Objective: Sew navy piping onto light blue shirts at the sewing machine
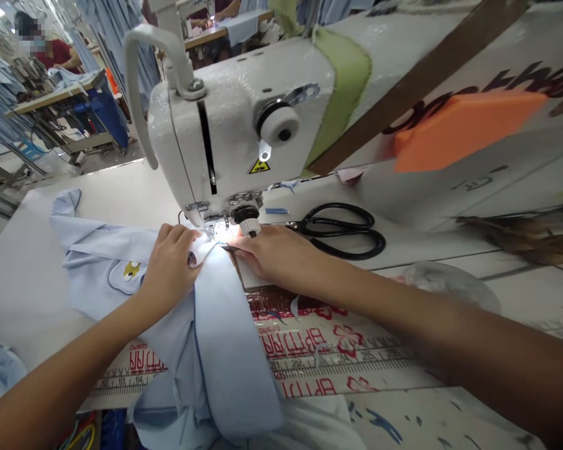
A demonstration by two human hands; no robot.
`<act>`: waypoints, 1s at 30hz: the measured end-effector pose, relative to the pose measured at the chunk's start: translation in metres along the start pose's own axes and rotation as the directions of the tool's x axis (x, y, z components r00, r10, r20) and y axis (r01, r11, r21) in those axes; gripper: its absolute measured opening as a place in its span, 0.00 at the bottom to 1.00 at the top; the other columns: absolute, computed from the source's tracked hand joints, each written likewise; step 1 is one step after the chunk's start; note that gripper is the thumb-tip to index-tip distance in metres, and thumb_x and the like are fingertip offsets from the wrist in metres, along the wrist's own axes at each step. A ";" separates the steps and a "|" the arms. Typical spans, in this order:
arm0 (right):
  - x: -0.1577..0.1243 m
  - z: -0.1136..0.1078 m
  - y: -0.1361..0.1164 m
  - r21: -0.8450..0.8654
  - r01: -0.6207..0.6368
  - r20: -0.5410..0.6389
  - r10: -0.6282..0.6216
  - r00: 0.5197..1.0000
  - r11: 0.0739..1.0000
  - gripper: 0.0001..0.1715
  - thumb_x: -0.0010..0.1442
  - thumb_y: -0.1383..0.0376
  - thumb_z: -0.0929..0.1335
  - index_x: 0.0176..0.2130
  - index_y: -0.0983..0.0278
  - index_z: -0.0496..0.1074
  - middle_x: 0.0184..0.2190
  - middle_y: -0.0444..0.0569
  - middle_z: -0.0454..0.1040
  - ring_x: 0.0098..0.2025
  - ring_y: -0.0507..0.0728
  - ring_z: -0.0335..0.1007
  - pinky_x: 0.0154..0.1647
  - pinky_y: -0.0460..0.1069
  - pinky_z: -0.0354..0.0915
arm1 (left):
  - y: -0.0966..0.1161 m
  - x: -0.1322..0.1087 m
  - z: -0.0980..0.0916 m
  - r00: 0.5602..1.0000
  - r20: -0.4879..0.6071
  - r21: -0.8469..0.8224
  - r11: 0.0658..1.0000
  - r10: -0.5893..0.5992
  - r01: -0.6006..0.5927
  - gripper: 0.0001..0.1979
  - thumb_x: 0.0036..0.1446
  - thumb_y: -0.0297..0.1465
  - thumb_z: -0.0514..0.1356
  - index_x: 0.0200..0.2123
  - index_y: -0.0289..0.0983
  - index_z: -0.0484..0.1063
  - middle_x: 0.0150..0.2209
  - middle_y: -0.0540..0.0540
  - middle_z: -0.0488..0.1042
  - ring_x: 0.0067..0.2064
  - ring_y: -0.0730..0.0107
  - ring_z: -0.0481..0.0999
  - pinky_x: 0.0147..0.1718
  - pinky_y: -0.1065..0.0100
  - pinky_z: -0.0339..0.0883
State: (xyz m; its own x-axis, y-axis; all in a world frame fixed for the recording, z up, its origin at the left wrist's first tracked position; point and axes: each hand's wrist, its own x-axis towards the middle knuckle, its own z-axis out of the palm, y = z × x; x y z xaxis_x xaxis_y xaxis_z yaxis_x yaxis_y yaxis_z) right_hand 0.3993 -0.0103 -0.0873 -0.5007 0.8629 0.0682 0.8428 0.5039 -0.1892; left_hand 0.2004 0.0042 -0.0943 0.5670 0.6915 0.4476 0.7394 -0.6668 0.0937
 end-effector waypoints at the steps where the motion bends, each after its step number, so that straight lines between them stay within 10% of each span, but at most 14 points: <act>1: 0.000 0.000 0.000 -0.001 0.001 -0.001 -0.001 1.000 1.000 0.17 0.62 0.67 0.58 0.41 0.65 0.74 0.22 0.49 0.65 0.23 0.52 0.58 0.23 0.47 0.47 | -0.001 0.000 0.000 0.999 -0.015 0.023 0.999 0.038 -0.038 0.07 0.52 0.25 0.60 0.37 0.35 0.70 0.34 0.45 0.72 0.39 0.62 0.65 0.37 0.62 0.65; 6: -0.001 0.002 0.000 -0.004 0.033 -0.046 -0.033 0.998 0.999 0.16 0.61 0.68 0.59 0.40 0.64 0.74 0.23 0.49 0.65 0.23 0.51 0.56 0.24 0.48 0.46 | 0.005 0.001 0.001 0.899 -0.020 0.080 0.897 0.437 -0.434 0.08 0.59 0.21 0.51 0.36 0.33 0.69 0.34 0.44 0.73 0.39 0.65 0.68 0.39 0.63 0.65; 12: -0.001 0.004 0.003 0.032 0.017 -0.051 -0.015 0.999 0.999 0.15 0.61 0.67 0.59 0.37 0.64 0.74 0.26 0.50 0.67 0.24 0.52 0.56 0.25 0.48 0.46 | 0.009 -0.002 0.006 0.955 -0.024 -0.084 0.951 0.297 -0.297 0.06 0.61 0.24 0.51 0.37 0.34 0.68 0.34 0.45 0.74 0.37 0.69 0.70 0.36 0.66 0.69; 30: -0.003 0.009 0.004 0.094 0.014 -0.083 -0.006 0.997 0.995 0.15 0.60 0.68 0.58 0.37 0.65 0.73 0.30 0.51 0.69 0.25 0.52 0.58 0.27 0.48 0.50 | 0.008 -0.010 0.010 0.890 -0.034 0.041 0.890 0.456 -0.454 0.09 0.60 0.21 0.50 0.42 0.30 0.66 0.39 0.40 0.73 0.45 0.64 0.71 0.46 0.62 0.69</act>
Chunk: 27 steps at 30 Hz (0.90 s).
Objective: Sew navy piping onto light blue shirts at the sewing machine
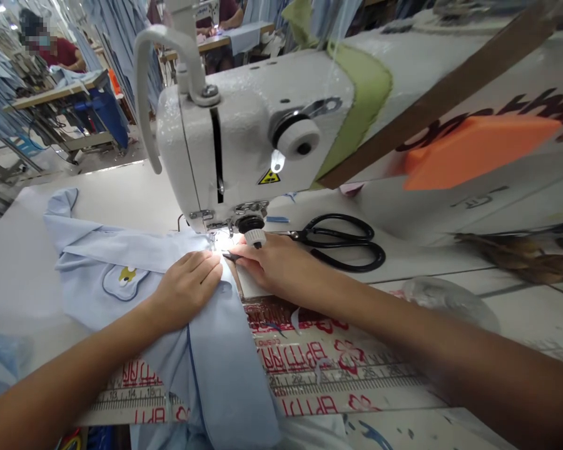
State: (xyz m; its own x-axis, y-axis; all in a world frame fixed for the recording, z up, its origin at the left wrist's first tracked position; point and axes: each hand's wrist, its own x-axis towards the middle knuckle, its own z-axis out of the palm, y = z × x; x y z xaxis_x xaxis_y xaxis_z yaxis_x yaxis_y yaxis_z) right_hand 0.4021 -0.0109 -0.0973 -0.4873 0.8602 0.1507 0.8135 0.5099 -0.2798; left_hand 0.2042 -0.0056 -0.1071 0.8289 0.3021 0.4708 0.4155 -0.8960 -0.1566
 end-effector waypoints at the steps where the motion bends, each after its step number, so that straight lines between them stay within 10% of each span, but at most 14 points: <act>1: 0.000 0.000 0.000 -0.001 -0.002 0.000 0.002 1.000 1.000 0.15 0.60 0.68 0.59 0.37 0.65 0.73 0.30 0.51 0.69 0.25 0.51 0.58 0.27 0.47 0.50 | 0.000 0.000 0.000 1.000 0.007 -0.013 1.000 -0.021 0.021 0.09 0.61 0.22 0.49 0.41 0.30 0.66 0.39 0.40 0.73 0.45 0.64 0.71 0.45 0.62 0.69; 11: 0.001 0.000 0.000 0.005 -0.014 0.016 0.013 1.000 1.000 0.18 0.61 0.67 0.58 0.39 0.65 0.74 0.31 0.52 0.71 0.25 0.52 0.59 0.28 0.48 0.52 | 0.000 -0.004 0.002 0.960 -0.044 -0.278 0.926 -0.276 0.253 0.08 0.60 0.23 0.51 0.39 0.35 0.69 0.38 0.44 0.75 0.43 0.69 0.72 0.44 0.66 0.69; 18: 0.001 -0.001 0.004 0.058 -0.027 0.027 0.026 0.999 0.998 0.19 0.61 0.66 0.57 0.41 0.63 0.74 0.34 0.51 0.72 0.26 0.52 0.59 0.27 0.48 0.51 | -0.010 0.014 -0.004 0.703 0.101 -0.421 0.610 -0.704 0.672 0.09 0.56 0.29 0.53 0.27 0.35 0.71 0.17 0.54 0.65 0.19 0.79 0.61 0.19 0.75 0.55; 27: 0.001 -0.007 0.000 0.015 -0.055 0.065 0.054 0.996 0.998 0.17 0.60 0.64 0.59 0.38 0.62 0.76 0.31 0.51 0.70 0.27 0.53 0.58 0.28 0.48 0.52 | -0.009 0.017 -0.004 0.694 0.104 -0.430 0.597 -0.712 0.677 0.09 0.54 0.30 0.53 0.24 0.36 0.70 0.17 0.54 0.64 0.20 0.78 0.60 0.20 0.73 0.54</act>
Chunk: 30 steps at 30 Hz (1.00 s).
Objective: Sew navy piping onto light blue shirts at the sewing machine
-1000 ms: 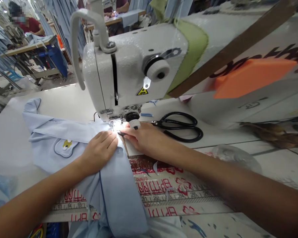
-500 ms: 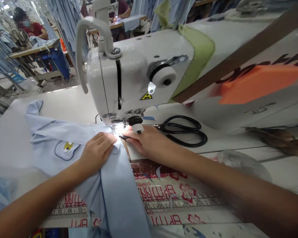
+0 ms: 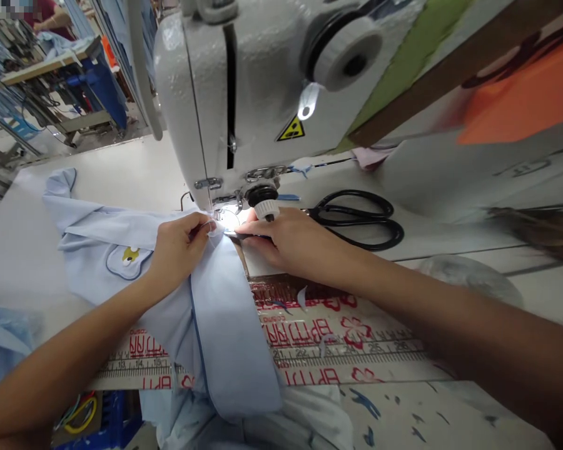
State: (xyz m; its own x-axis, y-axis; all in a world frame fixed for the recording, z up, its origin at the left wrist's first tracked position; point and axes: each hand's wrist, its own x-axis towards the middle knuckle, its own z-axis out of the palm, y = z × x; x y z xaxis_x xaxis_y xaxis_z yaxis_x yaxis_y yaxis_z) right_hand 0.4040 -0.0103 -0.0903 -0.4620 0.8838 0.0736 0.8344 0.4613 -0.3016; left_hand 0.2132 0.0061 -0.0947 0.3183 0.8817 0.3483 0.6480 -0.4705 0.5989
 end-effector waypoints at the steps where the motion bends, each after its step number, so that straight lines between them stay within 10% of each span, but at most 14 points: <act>1: 0.000 0.001 -0.001 -0.010 -0.008 0.007 0.008 1.000 1.000 0.18 0.60 0.64 0.59 0.38 0.62 0.76 0.30 0.51 0.70 0.26 0.52 0.57 0.28 0.48 0.51 | 0.000 0.000 0.000 1.000 0.001 0.003 1.000 0.000 0.000 0.09 0.54 0.30 0.53 0.24 0.36 0.70 0.17 0.54 0.64 0.20 0.78 0.60 0.21 0.73 0.54; 30: 0.002 0.004 -0.002 -0.065 -0.039 0.022 0.040 0.999 0.997 0.19 0.60 0.66 0.57 0.39 0.65 0.74 0.24 0.50 0.63 0.24 0.52 0.51 0.25 0.48 0.47 | 0.000 -0.003 -0.001 0.999 -0.034 -0.022 0.999 0.041 -0.041 0.08 0.55 0.28 0.53 0.30 0.35 0.72 0.25 0.50 0.74 0.25 0.77 0.67 0.26 0.73 0.58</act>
State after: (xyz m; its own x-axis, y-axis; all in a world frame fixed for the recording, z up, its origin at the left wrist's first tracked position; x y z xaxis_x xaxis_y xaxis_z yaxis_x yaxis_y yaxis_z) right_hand 0.4007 -0.0100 -0.0933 -0.4345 0.8998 0.0409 0.8695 0.4308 -0.2417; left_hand 0.2120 0.0038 -0.0951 0.3206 0.8601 0.3968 0.6191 -0.5073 0.5995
